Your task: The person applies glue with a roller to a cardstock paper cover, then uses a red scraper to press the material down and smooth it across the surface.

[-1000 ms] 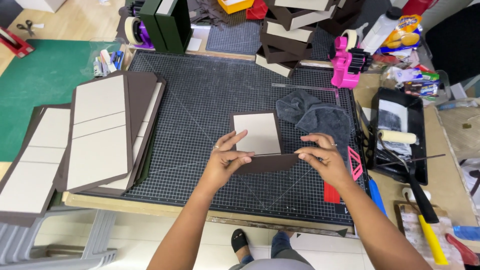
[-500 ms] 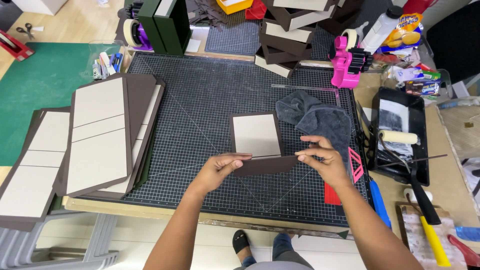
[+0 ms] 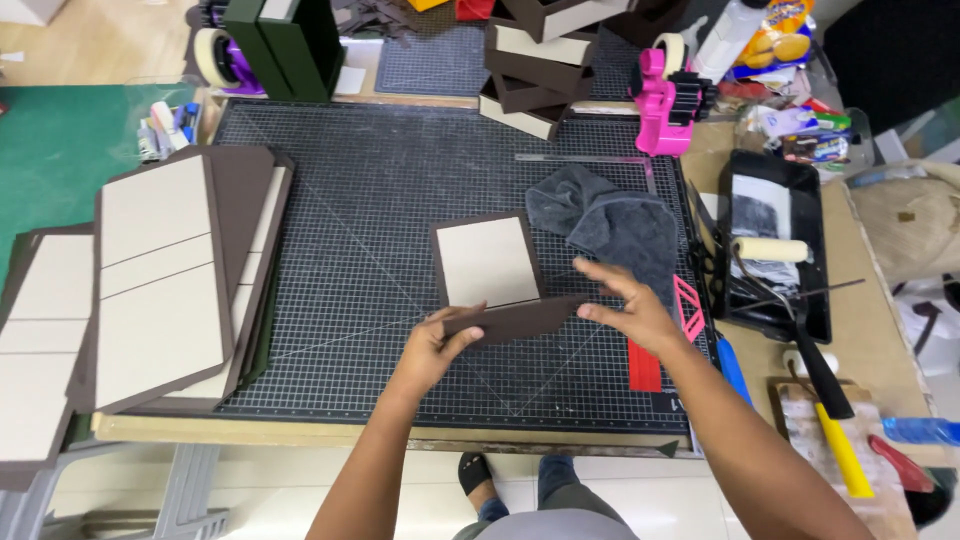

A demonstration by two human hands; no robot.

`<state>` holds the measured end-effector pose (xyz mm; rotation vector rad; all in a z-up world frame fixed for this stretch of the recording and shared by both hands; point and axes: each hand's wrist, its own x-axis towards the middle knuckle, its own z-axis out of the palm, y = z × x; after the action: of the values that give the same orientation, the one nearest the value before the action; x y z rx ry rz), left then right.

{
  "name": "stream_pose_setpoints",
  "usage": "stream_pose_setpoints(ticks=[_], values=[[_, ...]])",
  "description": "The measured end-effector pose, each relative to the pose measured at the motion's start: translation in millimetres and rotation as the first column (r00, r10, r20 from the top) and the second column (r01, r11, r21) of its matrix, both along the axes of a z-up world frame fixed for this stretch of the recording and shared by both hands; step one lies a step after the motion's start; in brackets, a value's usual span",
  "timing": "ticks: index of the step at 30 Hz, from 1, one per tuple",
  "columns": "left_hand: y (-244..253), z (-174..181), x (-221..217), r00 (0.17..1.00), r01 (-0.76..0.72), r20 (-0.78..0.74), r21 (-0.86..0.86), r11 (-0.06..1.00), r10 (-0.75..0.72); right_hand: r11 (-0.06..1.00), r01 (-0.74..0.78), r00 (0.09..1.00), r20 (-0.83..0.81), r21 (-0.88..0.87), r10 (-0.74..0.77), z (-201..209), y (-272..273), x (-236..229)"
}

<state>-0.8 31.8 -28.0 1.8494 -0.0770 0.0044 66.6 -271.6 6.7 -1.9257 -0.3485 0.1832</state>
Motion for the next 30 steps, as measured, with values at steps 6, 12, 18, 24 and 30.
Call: stream_pose_setpoints(ticks=[6, 12, 18, 24, 30], values=[[17.7, -17.9, -31.4, 0.94, -0.227, 0.335, 0.472, 0.852, 0.065, 0.812, 0.33, 0.918, -0.035, -0.481, -0.394, -90.9, -93.2, -9.0], [-8.5, -76.3, -71.9, 0.935, -0.124, 0.33, 0.653, 0.747, -0.133, 0.481, 0.411, 0.883, 0.208, -0.775, -0.42, -141.9, -92.3, -59.5], [-89.2, -74.0, -42.2, 0.958, 0.103, 0.123, 0.692, 0.715, -0.258, 0.34, 0.31, 0.949, 0.313, -0.888, -0.049, -155.2, -82.7, -40.4], [-115.9, -29.3, 4.4, 0.903, 0.421, -0.334, 0.559, 0.714, -0.271, 0.456, 0.194, 0.967, 0.091, -0.869, -0.237, -138.4, -78.2, 5.3], [-59.4, -109.7, 34.0, 0.952, 0.026, 0.17, 0.785, 0.619, -0.255, 0.49, 0.336, 0.942, 0.289, -0.804, -0.171, -135.6, -8.5, 28.6]])
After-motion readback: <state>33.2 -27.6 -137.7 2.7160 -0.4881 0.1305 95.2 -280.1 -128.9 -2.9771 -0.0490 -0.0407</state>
